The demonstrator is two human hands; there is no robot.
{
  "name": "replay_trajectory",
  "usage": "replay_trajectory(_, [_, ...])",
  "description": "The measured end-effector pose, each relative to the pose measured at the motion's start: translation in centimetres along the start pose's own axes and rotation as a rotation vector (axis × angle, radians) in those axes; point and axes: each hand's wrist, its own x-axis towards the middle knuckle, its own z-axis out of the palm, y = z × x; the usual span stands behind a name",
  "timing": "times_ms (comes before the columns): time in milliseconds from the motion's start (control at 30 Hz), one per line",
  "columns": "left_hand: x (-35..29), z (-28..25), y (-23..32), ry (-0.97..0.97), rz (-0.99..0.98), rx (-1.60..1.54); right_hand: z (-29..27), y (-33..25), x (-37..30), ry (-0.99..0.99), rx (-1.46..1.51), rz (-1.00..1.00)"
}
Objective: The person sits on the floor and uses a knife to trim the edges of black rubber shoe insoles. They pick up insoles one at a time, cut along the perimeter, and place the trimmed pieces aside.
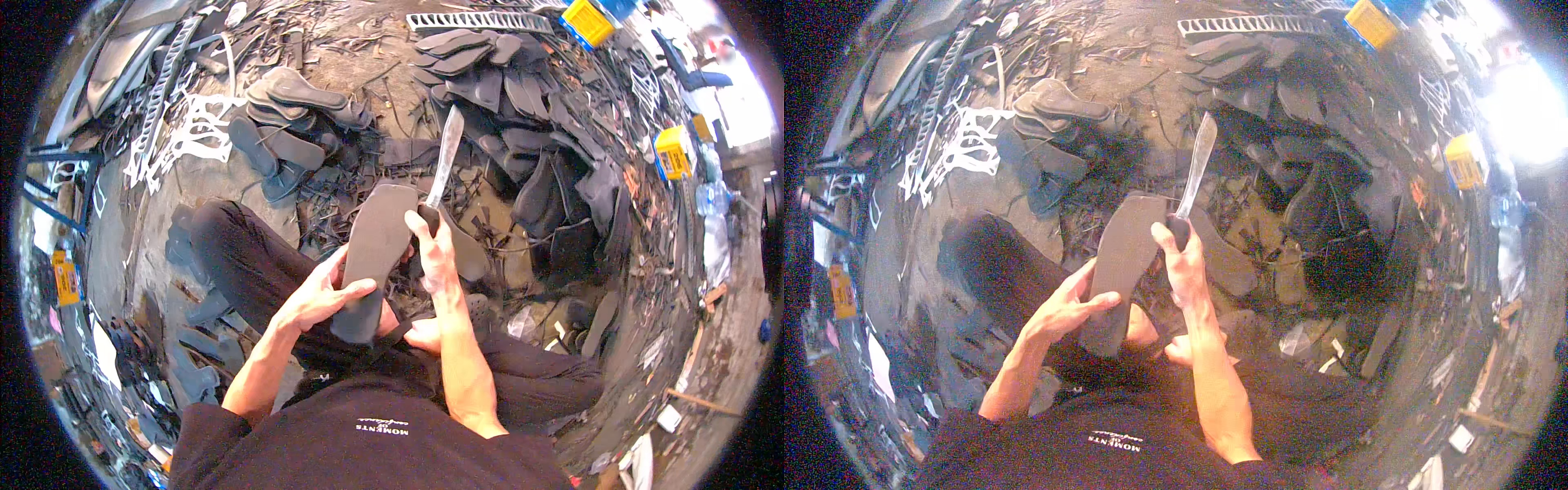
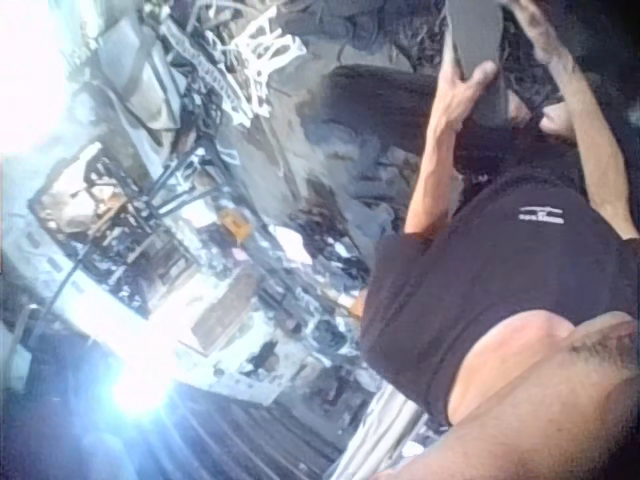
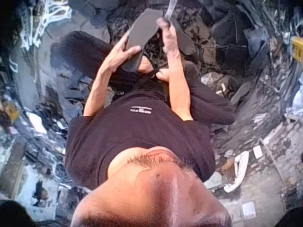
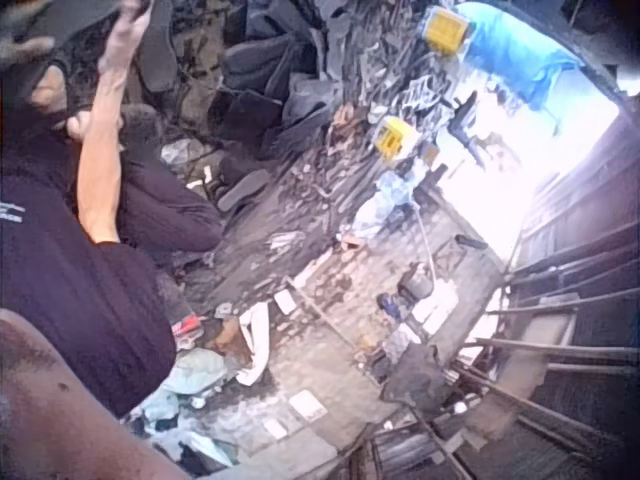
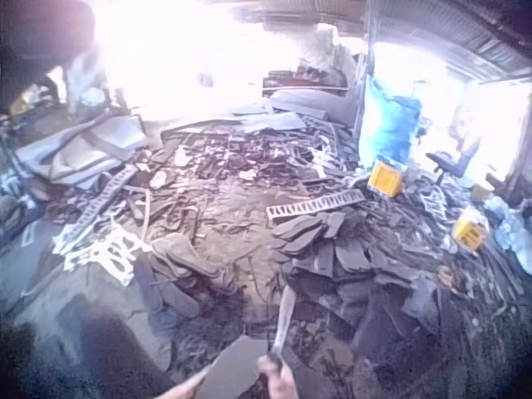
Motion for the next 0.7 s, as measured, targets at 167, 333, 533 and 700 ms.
replay_trajectory(167, [1.5,3.5,4.0,0.259,0.122,0.055,1.6,-7.5,-9.8,-0.059,-0.073,-0.05])
replay_trajectory(333, [0.8,3.5,6.3,0.201,0.142,0.082,-2.6,-13.7,-13.5,-0.087,-0.808,-0.341])
replay_trajectory(533, [0.3,2.5,7.4,0.112,0.156,0.185,-6.8,-13.4,-17.7,-0.089,-1.017,-0.243])
replay_trajectory(700, [-0.4,4.2,9.0,-0.215,0.045,0.155,-7.0,-13.2,-18.3,-0.157,-0.97,-0.156])
